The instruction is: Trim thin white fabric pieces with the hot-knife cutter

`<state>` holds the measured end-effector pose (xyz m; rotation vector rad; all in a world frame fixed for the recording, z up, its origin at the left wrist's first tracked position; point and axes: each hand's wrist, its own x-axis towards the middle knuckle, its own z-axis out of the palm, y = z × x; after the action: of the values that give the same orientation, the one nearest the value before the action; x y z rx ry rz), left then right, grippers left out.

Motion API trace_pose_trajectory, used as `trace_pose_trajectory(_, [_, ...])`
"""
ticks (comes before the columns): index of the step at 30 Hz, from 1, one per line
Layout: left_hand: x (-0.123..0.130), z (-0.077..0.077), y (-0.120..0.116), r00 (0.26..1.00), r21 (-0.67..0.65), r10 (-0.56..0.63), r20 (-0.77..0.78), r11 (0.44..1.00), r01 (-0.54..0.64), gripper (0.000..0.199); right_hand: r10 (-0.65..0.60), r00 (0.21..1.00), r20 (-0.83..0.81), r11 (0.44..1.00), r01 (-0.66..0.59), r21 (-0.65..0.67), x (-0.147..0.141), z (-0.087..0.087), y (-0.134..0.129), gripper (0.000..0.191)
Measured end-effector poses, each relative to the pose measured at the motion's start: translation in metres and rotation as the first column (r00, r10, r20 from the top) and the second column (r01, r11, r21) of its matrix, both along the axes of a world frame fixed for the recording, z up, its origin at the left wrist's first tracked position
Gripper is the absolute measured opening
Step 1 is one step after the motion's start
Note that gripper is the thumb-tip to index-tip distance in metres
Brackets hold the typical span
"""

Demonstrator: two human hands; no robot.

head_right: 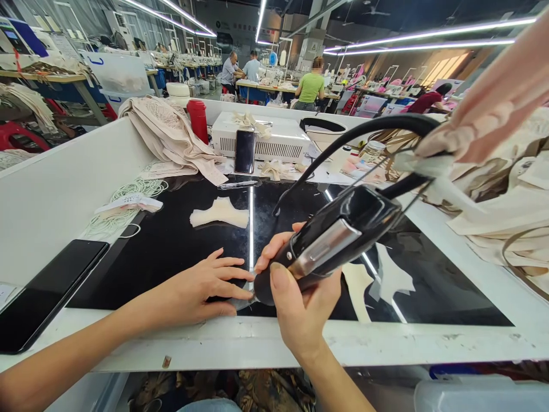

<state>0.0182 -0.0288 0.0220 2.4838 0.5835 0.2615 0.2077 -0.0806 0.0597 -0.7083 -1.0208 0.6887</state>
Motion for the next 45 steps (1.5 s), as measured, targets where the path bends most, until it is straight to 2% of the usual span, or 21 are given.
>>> trace_pose_trajectory(9, [0.001,-0.002,0.001,0.999,0.017,-0.004,0.033,1.000,0.004,0.038,-0.027,0.999,0.043,0.998,0.029,-0.047,0.000,0.002,-0.002,0.034])
trace_pose_trajectory(16, [0.002,-0.003,0.000,0.999,0.006,0.008,0.042,1.000,-0.008,0.032,0.033,0.999,0.013,0.999,-0.034,0.017,-0.009,-0.001,-0.006,0.037])
trace_pose_trajectory(20, [0.004,-0.001,0.000,0.999,0.014,0.006,0.032,1.000,-0.007,0.028,0.052,0.998,0.020,0.999,-0.052,0.011,-0.012,-0.004,-0.007,0.032])
trace_pose_trajectory(25, [0.002,-0.003,0.000,0.998,0.024,0.001,0.060,1.000,-0.003,0.031,0.090,0.996,0.012,0.996,-0.090,-0.001,-0.008,0.000,-0.006,0.034])
trace_pose_trajectory(27, [0.000,-0.003,0.000,0.997,0.044,0.005,0.082,0.999,-0.009,0.031,0.045,0.999,-0.010,0.999,-0.045,-0.001,-0.001,0.005,-0.004,0.036])
trace_pose_trajectory(31, [0.002,-0.001,-0.002,0.989,0.102,0.016,0.146,0.994,-0.031,0.019,-0.129,0.990,-0.051,0.991,0.130,0.012,0.017,0.013,-0.002,0.036])
trace_pose_trajectory(33, [0.006,-0.001,-0.003,0.985,0.119,-0.007,0.170,0.993,-0.013,0.020,-0.173,0.983,-0.052,0.985,0.174,0.003,0.024,0.014,-0.002,0.036])
trace_pose_trajectory(38, [0.017,-0.003,-0.006,0.989,0.114,-0.096,0.116,0.990,0.083,0.039,-0.185,0.981,-0.050,0.983,0.186,0.010,0.026,0.008,-0.002,0.038])
trace_pose_trajectory(45, [0.016,-0.003,-0.008,0.995,0.117,-0.083,0.056,0.990,0.076,0.030,-0.178,0.984,-0.027,0.984,0.179,0.023,0.021,0.004,-0.001,0.037])
